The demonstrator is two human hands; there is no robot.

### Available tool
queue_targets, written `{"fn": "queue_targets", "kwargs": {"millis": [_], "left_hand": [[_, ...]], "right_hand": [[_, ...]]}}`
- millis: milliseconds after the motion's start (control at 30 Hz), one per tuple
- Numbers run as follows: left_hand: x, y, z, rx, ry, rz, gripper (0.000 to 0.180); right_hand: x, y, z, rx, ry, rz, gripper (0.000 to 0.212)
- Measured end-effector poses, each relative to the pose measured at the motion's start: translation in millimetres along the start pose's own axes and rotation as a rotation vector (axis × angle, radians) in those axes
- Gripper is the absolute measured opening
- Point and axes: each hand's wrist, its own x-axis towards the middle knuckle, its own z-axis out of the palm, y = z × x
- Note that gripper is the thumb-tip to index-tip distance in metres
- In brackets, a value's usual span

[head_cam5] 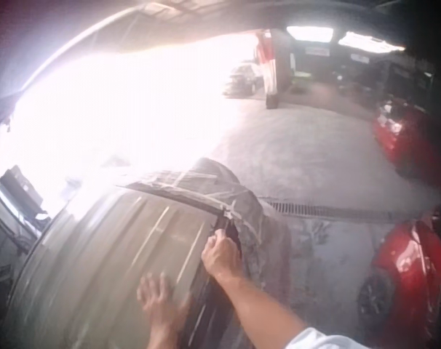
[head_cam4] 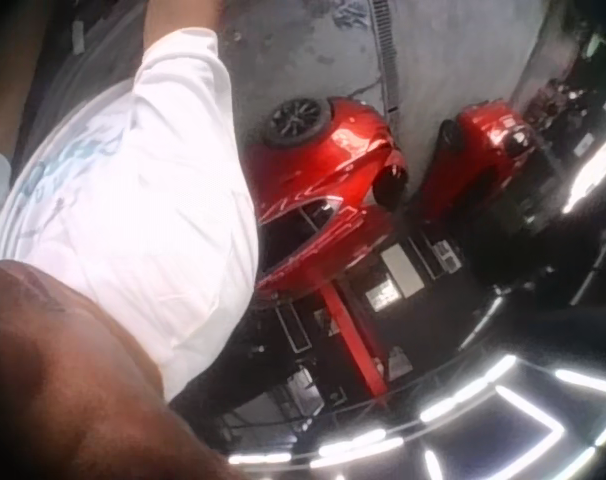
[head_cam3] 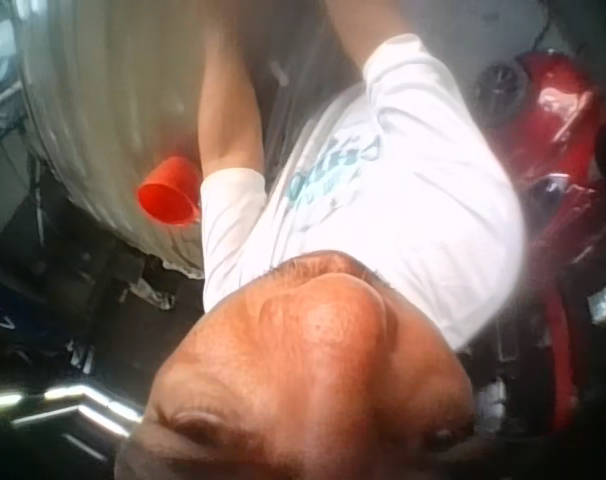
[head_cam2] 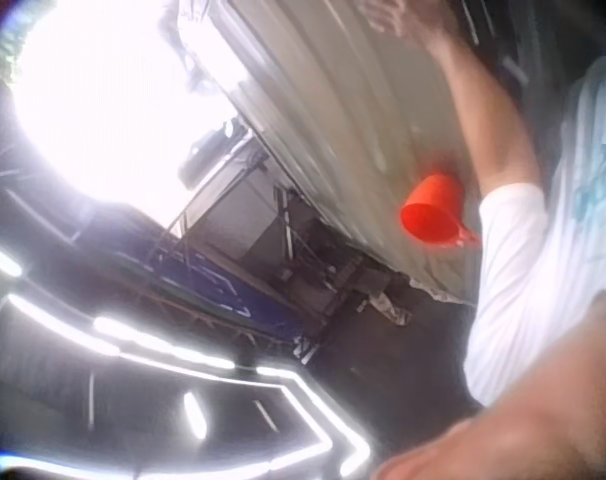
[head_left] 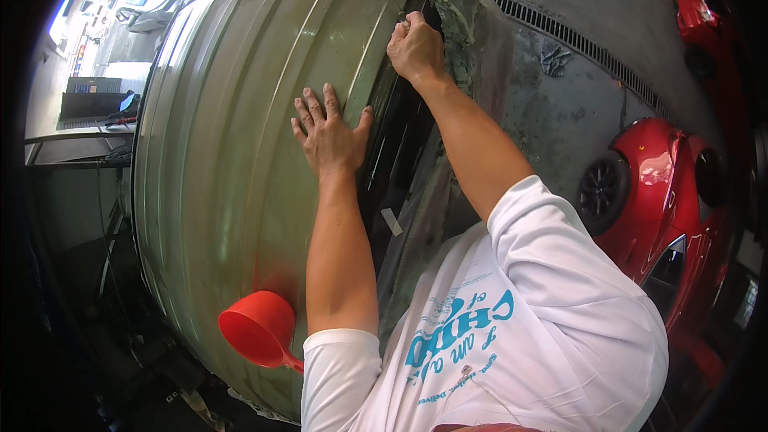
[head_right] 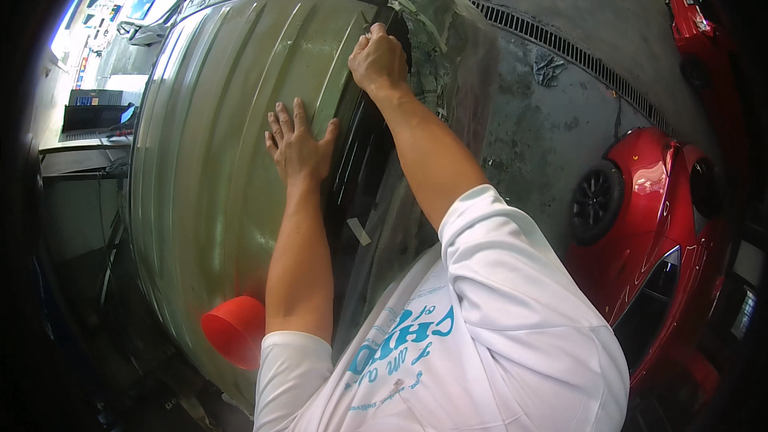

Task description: The person removes masking tape from the edge of a car hood using a scraper tool and their hands. They repeatedly scrape and peel the tape, occasionally using a red scoop to pour liquid onto the surface to aid removal.

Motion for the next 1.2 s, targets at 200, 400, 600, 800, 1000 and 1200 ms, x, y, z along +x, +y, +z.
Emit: {"fn": "queue_targets", "kwargs": {"millis": [200,400,600,800,1000,1200], "left_hand": [[-1,1,1,0.038,0.002,0.009,0.089],[4,4,0,0.042,0.002,0.02,0.091],[1,2,2,0.048,-0.003,0.024,0.091],[4,3,1,0.055,0.002,0.032,0.091],[-1,0,3,0.048,0.0,0.035,0.091],[-2,3,-3,0.04,-0.022,0.028,0.091]], "right_hand": [[-10,5,-13,-0.007,-0.1,-0.009,0.031],[-15,17,-19,-0.046,-0.076,-0.126,0.03],[-11,18,-16,-0.008,-0.085,-0.092,0.026],[19,24,-10,0.083,-0.031,-0.082,0.027],[46,13,-15,0.162,0.004,0.018,0.028],[45,28,-22,0.153,-0.018,-0.038,0.034]]}}
